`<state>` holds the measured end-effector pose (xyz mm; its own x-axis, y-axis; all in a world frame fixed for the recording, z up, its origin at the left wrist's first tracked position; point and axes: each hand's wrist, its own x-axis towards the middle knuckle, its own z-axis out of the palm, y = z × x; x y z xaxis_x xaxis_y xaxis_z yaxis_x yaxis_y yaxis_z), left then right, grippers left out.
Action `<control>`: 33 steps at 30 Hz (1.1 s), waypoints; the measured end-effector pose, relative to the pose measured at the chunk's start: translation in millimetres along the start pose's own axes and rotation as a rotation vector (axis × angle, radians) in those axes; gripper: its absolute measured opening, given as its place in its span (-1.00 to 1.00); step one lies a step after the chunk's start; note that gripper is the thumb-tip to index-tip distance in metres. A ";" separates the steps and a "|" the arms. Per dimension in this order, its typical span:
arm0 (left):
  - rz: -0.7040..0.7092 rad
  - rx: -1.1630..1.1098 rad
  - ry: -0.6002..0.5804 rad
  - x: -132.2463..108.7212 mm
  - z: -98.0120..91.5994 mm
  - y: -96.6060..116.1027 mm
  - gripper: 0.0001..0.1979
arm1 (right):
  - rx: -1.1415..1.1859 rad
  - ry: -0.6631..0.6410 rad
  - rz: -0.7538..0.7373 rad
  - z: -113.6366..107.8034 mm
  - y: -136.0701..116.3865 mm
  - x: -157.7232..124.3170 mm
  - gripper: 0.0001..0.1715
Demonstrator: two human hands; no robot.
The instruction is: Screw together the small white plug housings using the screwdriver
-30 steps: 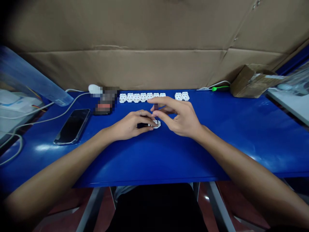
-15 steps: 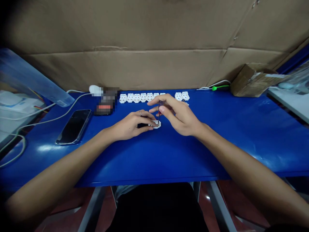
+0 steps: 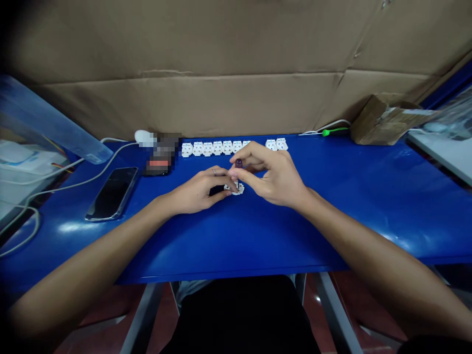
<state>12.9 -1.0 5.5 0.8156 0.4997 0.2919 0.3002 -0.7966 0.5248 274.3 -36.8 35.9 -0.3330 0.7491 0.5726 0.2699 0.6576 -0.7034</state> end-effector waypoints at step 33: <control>-0.014 -0.072 0.037 3.4 4.3 -3.2 -0.87 | 0.269 -0.212 0.014 -1.2 10.5 1.6 -0.77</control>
<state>16.8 1.8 1.4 0.7920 0.5243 0.3129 0.2740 -0.7632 0.5852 277.7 -28.6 29.9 -0.5192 0.7060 0.4817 0.0368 0.5816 -0.8127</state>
